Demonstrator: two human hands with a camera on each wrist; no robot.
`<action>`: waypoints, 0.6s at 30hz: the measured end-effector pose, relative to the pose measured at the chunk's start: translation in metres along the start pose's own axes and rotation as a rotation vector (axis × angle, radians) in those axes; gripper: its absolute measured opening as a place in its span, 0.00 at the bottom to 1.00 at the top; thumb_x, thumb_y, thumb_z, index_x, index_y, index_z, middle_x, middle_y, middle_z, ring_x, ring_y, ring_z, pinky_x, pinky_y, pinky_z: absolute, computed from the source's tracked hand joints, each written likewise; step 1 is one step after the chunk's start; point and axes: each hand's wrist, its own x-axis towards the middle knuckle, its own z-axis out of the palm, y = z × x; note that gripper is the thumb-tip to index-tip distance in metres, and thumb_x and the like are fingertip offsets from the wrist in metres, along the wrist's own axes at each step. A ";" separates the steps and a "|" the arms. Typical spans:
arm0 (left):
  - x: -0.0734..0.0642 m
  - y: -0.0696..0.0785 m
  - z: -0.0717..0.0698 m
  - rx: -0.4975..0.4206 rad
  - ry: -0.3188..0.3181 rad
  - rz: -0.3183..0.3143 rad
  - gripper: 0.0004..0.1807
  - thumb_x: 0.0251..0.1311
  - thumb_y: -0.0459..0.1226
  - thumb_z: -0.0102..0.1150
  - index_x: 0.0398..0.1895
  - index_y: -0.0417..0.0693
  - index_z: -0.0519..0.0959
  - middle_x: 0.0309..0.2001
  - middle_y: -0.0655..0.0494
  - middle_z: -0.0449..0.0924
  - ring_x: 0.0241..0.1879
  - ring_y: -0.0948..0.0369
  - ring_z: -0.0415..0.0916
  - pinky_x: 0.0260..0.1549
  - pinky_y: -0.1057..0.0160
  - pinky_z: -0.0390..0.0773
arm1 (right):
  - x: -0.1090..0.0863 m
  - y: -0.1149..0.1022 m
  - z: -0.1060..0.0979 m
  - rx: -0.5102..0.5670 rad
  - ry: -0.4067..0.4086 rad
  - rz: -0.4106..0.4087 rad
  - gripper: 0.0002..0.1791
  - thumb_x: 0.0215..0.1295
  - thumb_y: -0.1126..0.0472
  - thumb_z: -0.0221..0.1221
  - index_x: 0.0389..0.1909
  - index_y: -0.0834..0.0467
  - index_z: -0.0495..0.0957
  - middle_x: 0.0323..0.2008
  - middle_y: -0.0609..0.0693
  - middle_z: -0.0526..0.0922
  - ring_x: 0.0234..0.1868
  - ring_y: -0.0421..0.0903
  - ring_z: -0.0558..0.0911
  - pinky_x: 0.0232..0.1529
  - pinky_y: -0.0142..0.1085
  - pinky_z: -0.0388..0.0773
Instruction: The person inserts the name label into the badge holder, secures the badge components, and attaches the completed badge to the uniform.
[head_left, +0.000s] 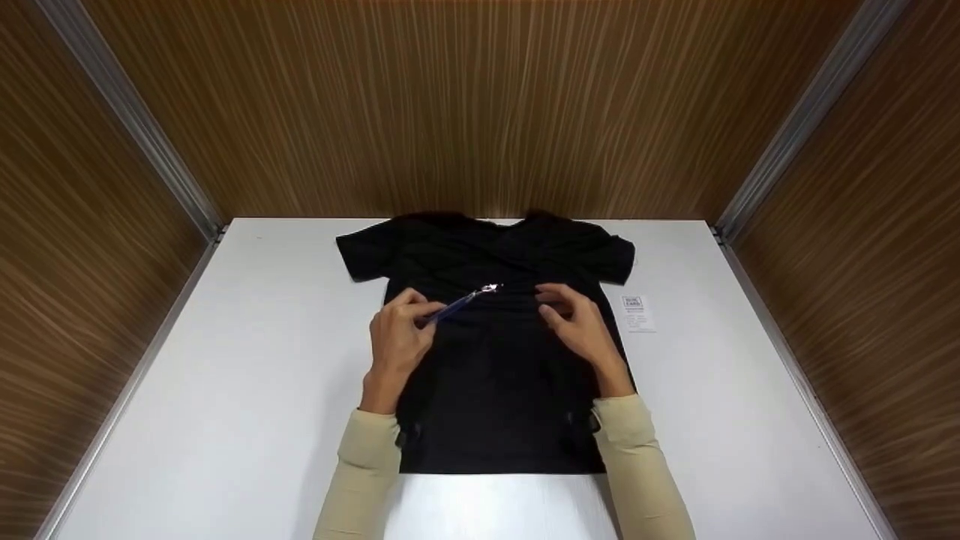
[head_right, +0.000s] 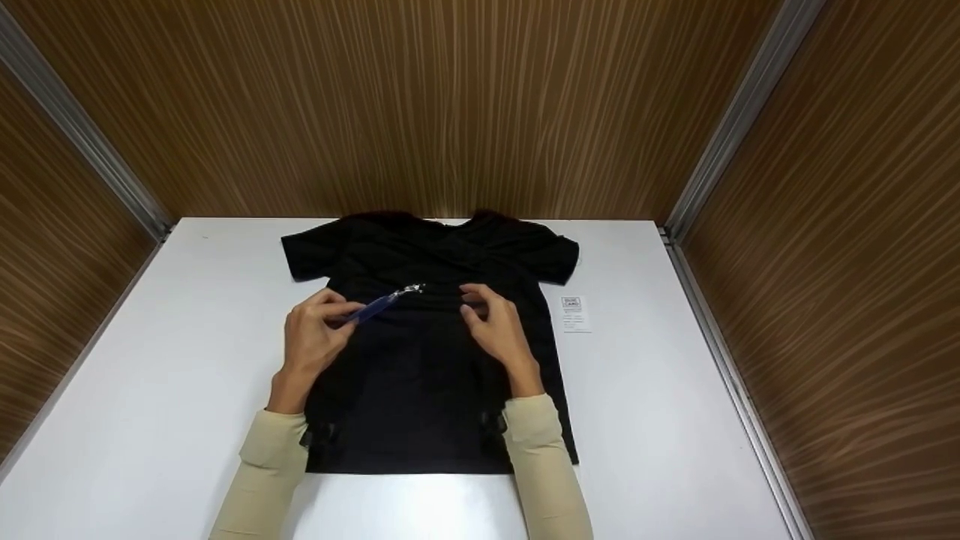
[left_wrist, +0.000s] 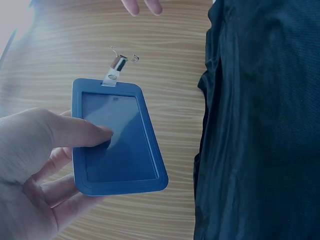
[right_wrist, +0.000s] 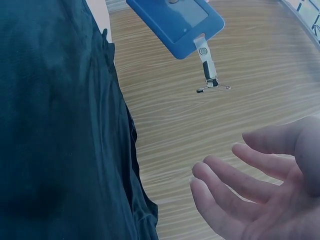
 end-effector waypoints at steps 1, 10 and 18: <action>0.000 0.000 0.001 -0.002 0.001 0.003 0.09 0.54 0.29 0.75 0.36 0.51 0.93 0.33 0.55 0.83 0.28 0.57 0.81 0.29 0.55 0.81 | 0.000 0.000 0.000 0.005 -0.005 0.003 0.18 0.71 0.69 0.61 0.60 0.62 0.81 0.51 0.61 0.88 0.43 0.62 0.88 0.38 0.27 0.81; -0.001 0.002 0.006 -0.018 -0.006 0.054 0.09 0.53 0.29 0.75 0.35 0.50 0.93 0.32 0.55 0.82 0.28 0.57 0.79 0.30 0.55 0.80 | -0.001 0.000 0.000 0.081 -0.047 0.007 0.20 0.73 0.69 0.59 0.63 0.69 0.76 0.54 0.69 0.84 0.49 0.67 0.86 0.39 0.29 0.84; -0.001 0.002 0.009 -0.032 0.005 0.096 0.08 0.54 0.28 0.74 0.35 0.49 0.93 0.32 0.54 0.82 0.26 0.57 0.77 0.28 0.55 0.79 | -0.001 -0.003 0.000 0.113 -0.072 0.032 0.20 0.75 0.66 0.58 0.64 0.69 0.76 0.55 0.71 0.83 0.49 0.65 0.86 0.44 0.46 0.88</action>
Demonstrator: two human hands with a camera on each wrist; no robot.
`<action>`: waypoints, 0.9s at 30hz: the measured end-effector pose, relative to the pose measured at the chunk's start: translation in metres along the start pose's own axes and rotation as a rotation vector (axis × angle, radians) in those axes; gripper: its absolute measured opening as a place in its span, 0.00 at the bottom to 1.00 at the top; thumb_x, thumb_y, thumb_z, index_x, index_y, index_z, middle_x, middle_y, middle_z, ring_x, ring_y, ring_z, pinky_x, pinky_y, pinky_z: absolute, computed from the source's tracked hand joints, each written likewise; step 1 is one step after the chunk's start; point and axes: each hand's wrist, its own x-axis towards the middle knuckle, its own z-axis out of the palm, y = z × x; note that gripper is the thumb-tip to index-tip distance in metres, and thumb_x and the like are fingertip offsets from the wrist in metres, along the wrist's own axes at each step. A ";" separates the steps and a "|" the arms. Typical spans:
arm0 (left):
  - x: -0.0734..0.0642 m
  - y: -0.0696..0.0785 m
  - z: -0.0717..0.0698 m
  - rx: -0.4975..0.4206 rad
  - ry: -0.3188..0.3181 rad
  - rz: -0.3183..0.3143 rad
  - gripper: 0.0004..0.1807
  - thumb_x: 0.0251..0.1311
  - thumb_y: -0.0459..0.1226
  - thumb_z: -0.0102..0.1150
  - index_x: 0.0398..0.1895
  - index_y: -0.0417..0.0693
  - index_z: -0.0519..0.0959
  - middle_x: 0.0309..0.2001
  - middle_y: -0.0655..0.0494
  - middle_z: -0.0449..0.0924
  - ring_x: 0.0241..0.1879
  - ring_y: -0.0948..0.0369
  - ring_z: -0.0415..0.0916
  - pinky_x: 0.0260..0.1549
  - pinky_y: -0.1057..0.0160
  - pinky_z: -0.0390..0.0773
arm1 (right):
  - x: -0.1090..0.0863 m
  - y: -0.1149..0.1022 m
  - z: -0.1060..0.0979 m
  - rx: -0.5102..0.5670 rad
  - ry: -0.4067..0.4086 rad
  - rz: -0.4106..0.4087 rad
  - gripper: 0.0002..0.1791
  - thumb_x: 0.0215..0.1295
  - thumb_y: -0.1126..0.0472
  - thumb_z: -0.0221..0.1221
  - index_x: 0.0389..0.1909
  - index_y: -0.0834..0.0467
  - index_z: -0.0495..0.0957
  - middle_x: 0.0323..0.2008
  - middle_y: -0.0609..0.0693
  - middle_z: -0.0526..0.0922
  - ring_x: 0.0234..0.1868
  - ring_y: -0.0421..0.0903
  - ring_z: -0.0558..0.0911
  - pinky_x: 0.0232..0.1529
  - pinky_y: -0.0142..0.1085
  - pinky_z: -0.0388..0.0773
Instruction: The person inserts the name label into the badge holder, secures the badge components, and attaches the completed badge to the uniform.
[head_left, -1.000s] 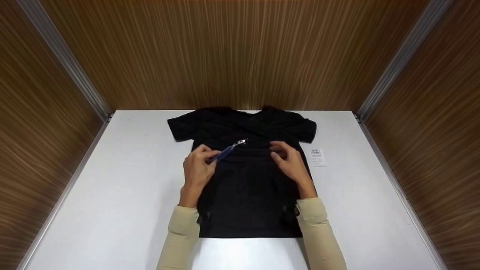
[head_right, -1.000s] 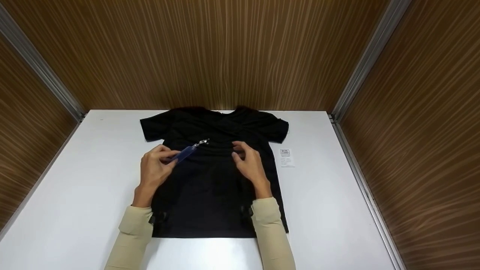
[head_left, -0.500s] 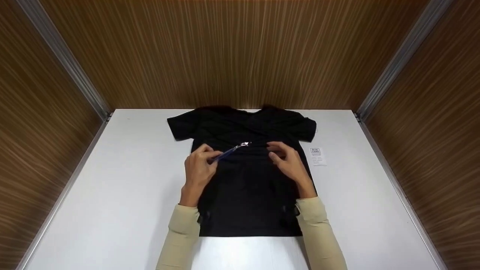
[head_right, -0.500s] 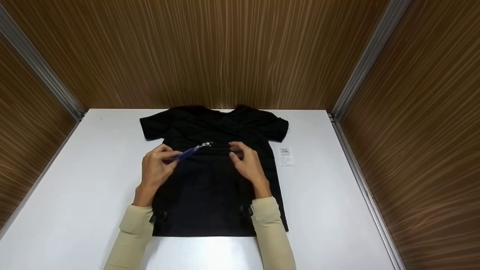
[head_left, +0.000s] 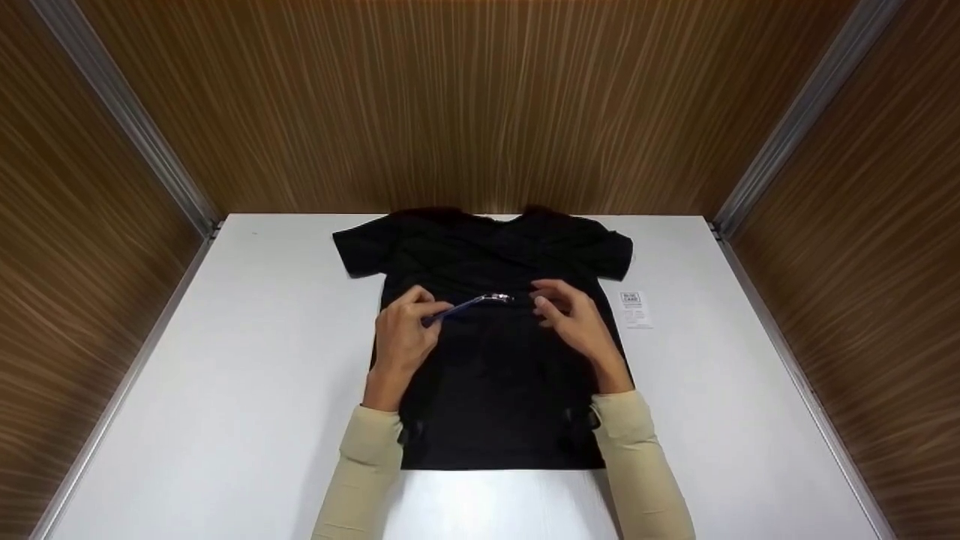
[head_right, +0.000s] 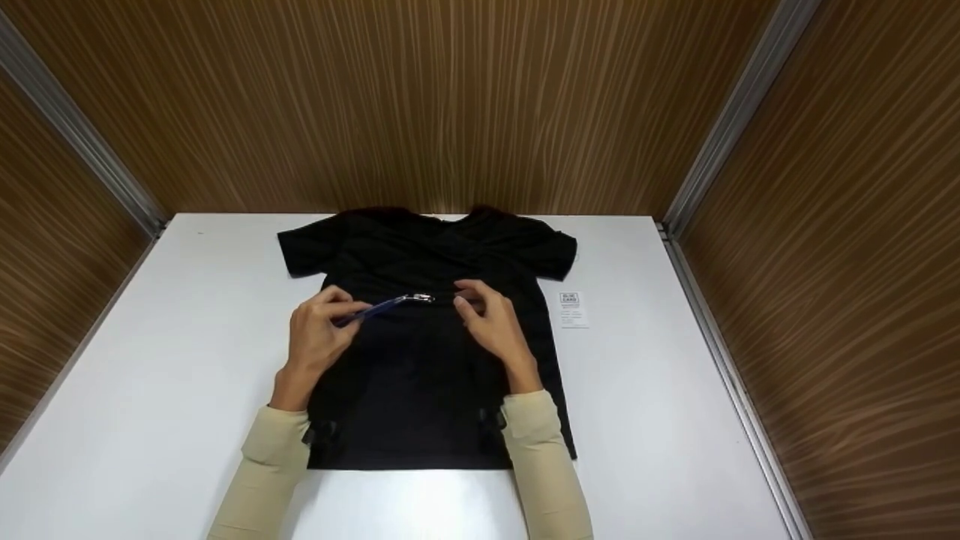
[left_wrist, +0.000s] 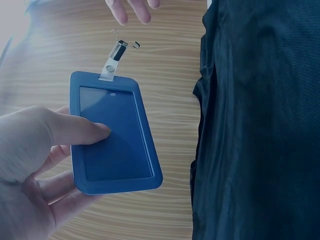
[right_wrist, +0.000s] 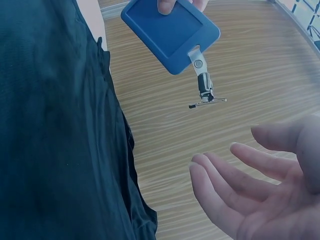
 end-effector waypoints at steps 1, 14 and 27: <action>0.000 0.000 0.000 -0.001 0.001 0.007 0.08 0.54 0.28 0.74 0.35 0.49 0.93 0.32 0.54 0.82 0.26 0.57 0.77 0.27 0.55 0.79 | 0.000 -0.001 0.000 0.009 -0.003 0.002 0.20 0.75 0.66 0.58 0.64 0.69 0.75 0.55 0.71 0.83 0.49 0.66 0.86 0.45 0.49 0.87; 0.001 0.001 0.002 0.032 0.015 0.064 0.09 0.54 0.28 0.74 0.32 0.53 0.93 0.32 0.55 0.81 0.25 0.57 0.78 0.26 0.56 0.80 | 0.000 -0.005 0.011 0.059 -0.064 0.026 0.19 0.78 0.62 0.55 0.63 0.69 0.76 0.51 0.71 0.85 0.45 0.66 0.87 0.43 0.42 0.88; 0.001 0.004 0.003 0.030 -0.001 0.086 0.11 0.52 0.25 0.73 0.31 0.52 0.93 0.31 0.55 0.81 0.23 0.57 0.76 0.22 0.56 0.78 | 0.004 -0.006 0.018 0.133 -0.142 0.092 0.20 0.81 0.61 0.51 0.53 0.76 0.80 0.43 0.75 0.85 0.35 0.49 0.88 0.39 0.38 0.88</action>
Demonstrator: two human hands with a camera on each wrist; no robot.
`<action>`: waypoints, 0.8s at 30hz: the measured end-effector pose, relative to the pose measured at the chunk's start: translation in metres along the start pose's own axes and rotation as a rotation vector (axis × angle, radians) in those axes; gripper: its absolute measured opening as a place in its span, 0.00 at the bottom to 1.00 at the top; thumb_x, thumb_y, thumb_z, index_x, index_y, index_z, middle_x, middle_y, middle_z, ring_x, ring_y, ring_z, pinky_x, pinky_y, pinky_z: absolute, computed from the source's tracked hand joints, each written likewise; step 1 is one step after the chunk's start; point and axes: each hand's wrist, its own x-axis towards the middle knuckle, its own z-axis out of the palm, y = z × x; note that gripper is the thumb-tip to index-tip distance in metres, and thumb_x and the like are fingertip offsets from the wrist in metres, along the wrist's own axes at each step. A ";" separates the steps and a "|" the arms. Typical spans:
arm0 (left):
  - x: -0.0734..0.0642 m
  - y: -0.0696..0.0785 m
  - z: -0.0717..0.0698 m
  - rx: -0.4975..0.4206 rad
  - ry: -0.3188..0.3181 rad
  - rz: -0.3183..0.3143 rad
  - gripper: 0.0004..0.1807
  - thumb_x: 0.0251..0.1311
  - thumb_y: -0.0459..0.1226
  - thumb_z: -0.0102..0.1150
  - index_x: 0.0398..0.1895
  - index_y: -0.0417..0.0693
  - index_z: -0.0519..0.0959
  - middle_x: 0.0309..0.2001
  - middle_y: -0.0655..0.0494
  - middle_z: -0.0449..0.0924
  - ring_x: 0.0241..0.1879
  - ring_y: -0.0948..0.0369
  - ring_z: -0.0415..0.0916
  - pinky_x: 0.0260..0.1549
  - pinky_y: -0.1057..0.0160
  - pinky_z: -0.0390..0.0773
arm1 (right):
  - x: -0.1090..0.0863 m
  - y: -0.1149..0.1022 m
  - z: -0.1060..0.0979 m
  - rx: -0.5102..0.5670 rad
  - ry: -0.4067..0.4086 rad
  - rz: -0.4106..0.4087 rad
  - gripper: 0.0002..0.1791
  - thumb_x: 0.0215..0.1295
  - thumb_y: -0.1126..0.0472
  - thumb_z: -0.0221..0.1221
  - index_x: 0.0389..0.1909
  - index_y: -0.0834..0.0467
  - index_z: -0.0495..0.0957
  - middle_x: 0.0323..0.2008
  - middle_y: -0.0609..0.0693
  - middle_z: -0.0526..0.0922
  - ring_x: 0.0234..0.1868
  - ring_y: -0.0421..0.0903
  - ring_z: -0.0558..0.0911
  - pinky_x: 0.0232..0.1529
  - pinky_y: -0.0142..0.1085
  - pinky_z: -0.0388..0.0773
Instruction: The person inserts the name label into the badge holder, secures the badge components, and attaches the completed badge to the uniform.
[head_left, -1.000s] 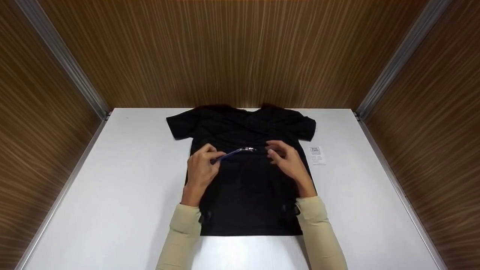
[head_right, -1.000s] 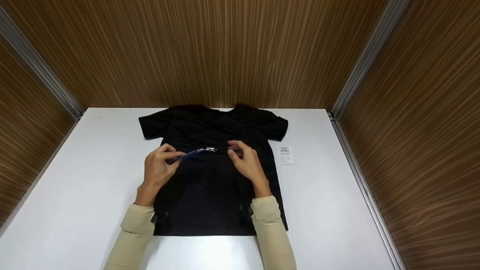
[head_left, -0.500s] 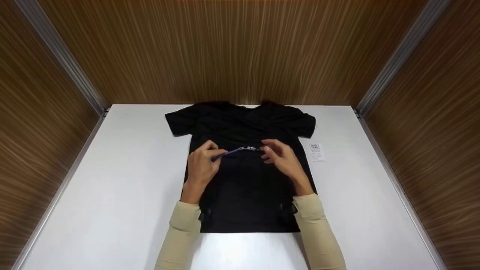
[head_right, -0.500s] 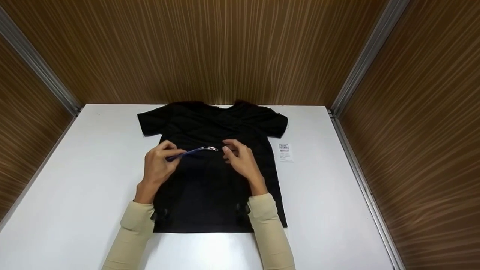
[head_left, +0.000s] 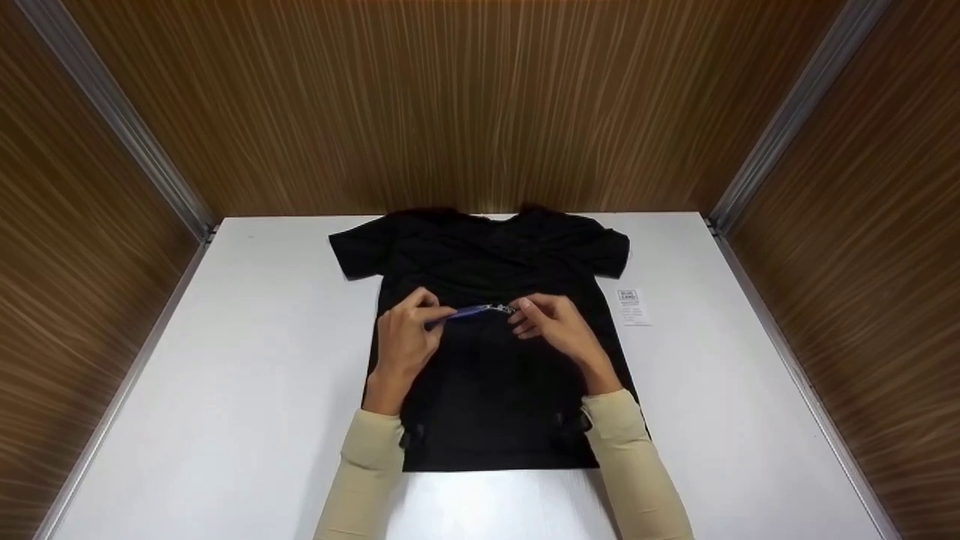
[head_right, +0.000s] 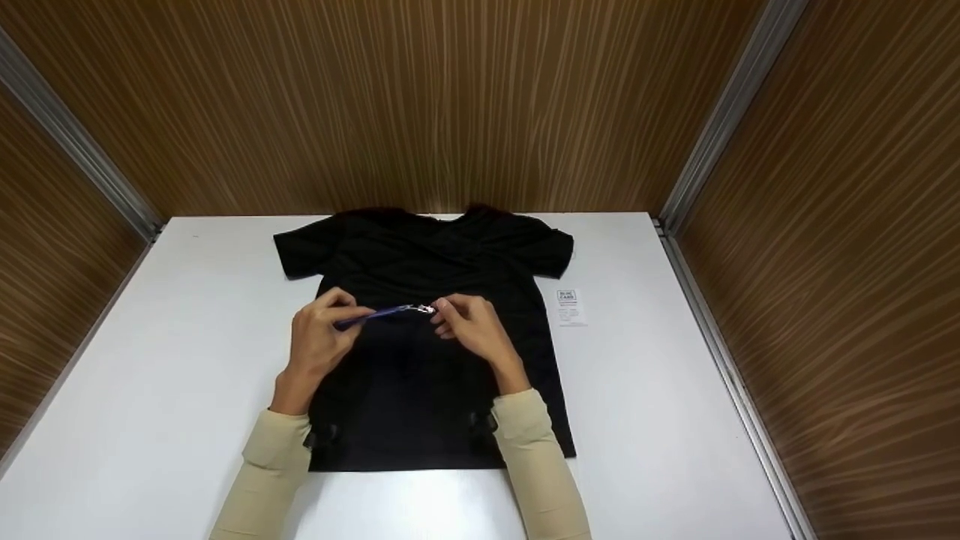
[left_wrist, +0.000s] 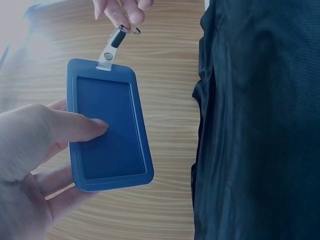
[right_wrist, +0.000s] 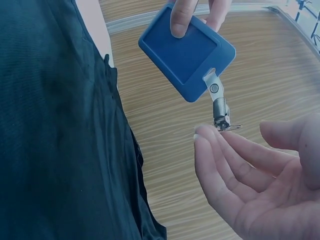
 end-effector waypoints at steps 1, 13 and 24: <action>0.000 0.000 0.000 0.000 0.000 0.002 0.11 0.52 0.25 0.73 0.31 0.52 0.93 0.31 0.55 0.81 0.23 0.57 0.76 0.22 0.56 0.78 | 0.000 0.000 0.000 -0.001 -0.002 0.001 0.20 0.81 0.61 0.51 0.53 0.76 0.80 0.42 0.75 0.85 0.35 0.48 0.88 0.39 0.37 0.88; -0.001 0.000 0.001 0.001 0.006 0.028 0.12 0.52 0.25 0.73 0.30 0.52 0.93 0.30 0.55 0.80 0.22 0.58 0.75 0.20 0.57 0.76 | 0.000 0.002 0.005 0.004 -0.023 0.032 0.20 0.80 0.59 0.52 0.55 0.74 0.79 0.45 0.76 0.84 0.39 0.63 0.88 0.41 0.42 0.88; -0.002 0.001 0.001 0.002 0.009 0.046 0.12 0.53 0.25 0.72 0.30 0.52 0.93 0.31 0.55 0.81 0.21 0.59 0.74 0.19 0.59 0.74 | 0.000 0.004 0.008 -0.022 -0.045 0.045 0.19 0.80 0.59 0.53 0.53 0.74 0.79 0.46 0.75 0.85 0.41 0.67 0.88 0.44 0.47 0.88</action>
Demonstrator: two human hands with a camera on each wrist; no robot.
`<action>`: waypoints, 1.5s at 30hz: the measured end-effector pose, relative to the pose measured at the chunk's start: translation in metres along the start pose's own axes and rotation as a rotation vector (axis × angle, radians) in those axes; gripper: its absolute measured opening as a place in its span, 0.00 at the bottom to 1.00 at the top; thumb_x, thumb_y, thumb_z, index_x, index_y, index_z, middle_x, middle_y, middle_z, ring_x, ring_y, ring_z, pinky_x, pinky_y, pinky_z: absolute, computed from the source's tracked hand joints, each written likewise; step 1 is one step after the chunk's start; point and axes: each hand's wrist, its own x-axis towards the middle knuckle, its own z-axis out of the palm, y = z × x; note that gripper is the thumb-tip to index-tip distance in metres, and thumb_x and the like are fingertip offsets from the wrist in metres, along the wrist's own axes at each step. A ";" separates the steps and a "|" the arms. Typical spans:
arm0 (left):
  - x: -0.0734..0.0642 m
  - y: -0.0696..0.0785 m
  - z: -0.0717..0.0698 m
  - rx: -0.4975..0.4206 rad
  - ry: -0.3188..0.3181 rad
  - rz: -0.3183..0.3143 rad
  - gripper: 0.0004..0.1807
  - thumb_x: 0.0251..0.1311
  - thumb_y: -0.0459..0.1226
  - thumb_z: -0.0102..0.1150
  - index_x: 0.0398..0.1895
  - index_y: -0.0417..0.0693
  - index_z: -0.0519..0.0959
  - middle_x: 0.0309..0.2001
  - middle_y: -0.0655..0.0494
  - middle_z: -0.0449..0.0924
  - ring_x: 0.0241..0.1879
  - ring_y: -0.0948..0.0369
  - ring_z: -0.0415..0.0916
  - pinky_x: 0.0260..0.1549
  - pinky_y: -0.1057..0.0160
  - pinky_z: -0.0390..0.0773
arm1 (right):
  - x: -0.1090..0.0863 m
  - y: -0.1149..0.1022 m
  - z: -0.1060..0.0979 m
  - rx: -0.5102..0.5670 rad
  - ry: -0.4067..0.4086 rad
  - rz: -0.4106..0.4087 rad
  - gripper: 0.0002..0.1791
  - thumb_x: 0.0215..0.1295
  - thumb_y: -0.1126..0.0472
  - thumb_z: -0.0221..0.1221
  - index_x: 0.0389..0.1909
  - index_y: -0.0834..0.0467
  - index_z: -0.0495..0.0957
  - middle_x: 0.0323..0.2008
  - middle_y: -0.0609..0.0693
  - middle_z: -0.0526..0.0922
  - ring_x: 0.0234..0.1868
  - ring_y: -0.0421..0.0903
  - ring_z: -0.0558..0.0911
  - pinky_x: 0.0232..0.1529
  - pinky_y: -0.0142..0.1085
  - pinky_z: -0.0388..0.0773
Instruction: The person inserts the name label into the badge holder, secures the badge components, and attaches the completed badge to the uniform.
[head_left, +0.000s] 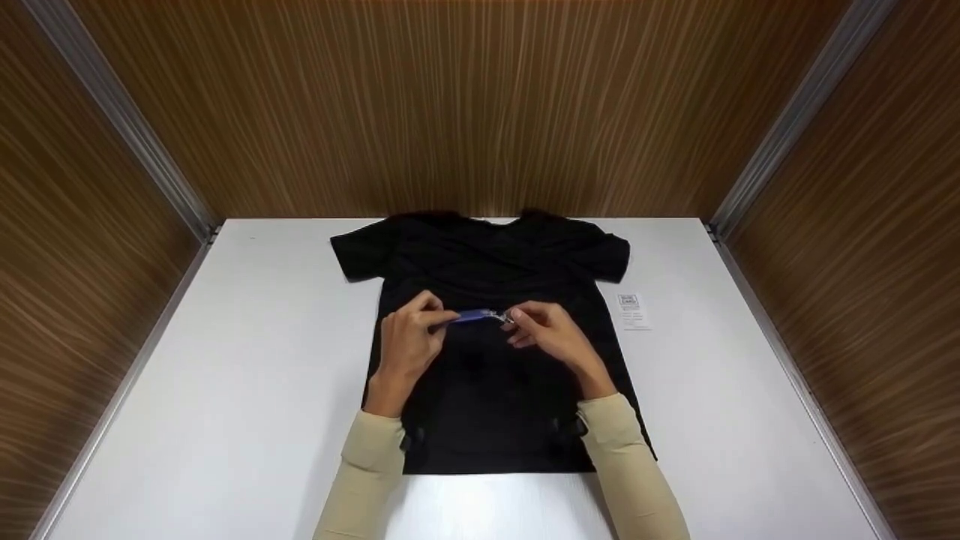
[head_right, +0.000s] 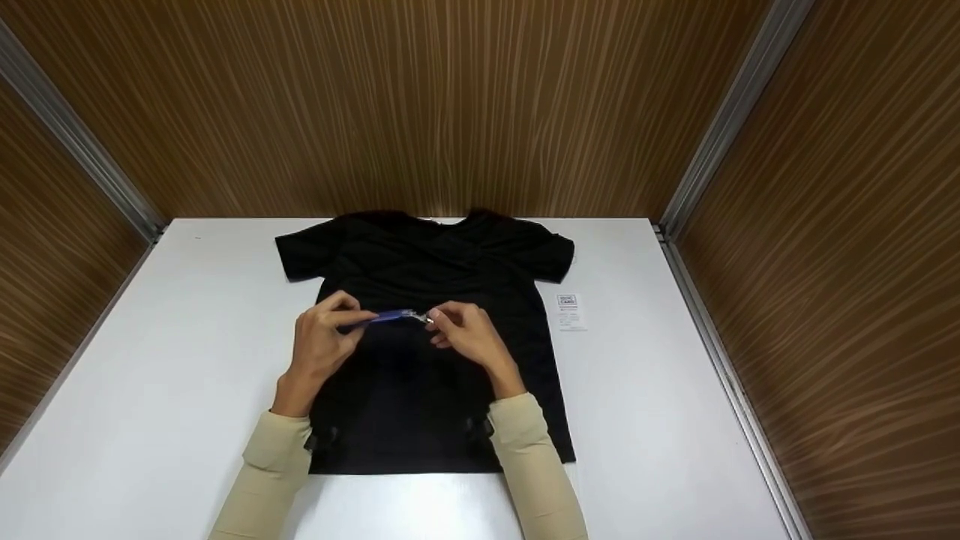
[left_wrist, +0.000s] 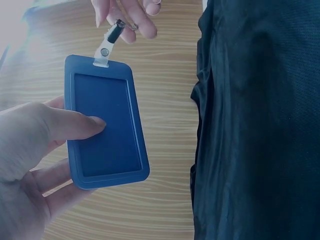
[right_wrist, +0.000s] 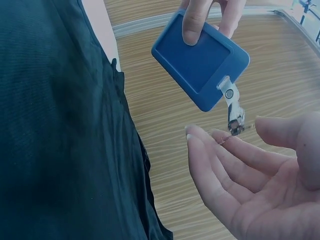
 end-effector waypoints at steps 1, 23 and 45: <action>0.000 0.000 0.000 -0.001 0.001 0.000 0.12 0.53 0.25 0.72 0.30 0.52 0.93 0.31 0.55 0.81 0.21 0.59 0.74 0.19 0.59 0.74 | 0.000 0.000 0.000 0.001 -0.003 0.003 0.19 0.80 0.60 0.53 0.53 0.74 0.80 0.46 0.75 0.85 0.41 0.65 0.89 0.44 0.45 0.88; -0.001 -0.001 0.002 0.021 -0.004 0.029 0.13 0.53 0.25 0.72 0.30 0.54 0.93 0.31 0.55 0.81 0.21 0.59 0.75 0.19 0.60 0.75 | 0.001 0.000 0.005 -0.131 0.006 -0.008 0.14 0.75 0.64 0.58 0.45 0.75 0.83 0.36 0.57 0.86 0.36 0.68 0.86 0.42 0.54 0.87; 0.000 -0.001 0.001 0.006 -0.011 0.029 0.13 0.52 0.23 0.71 0.30 0.52 0.93 0.31 0.54 0.81 0.22 0.59 0.77 0.20 0.60 0.76 | 0.001 0.001 0.005 -0.084 -0.041 -0.041 0.17 0.76 0.60 0.58 0.43 0.74 0.83 0.29 0.49 0.81 0.27 0.42 0.80 0.33 0.35 0.84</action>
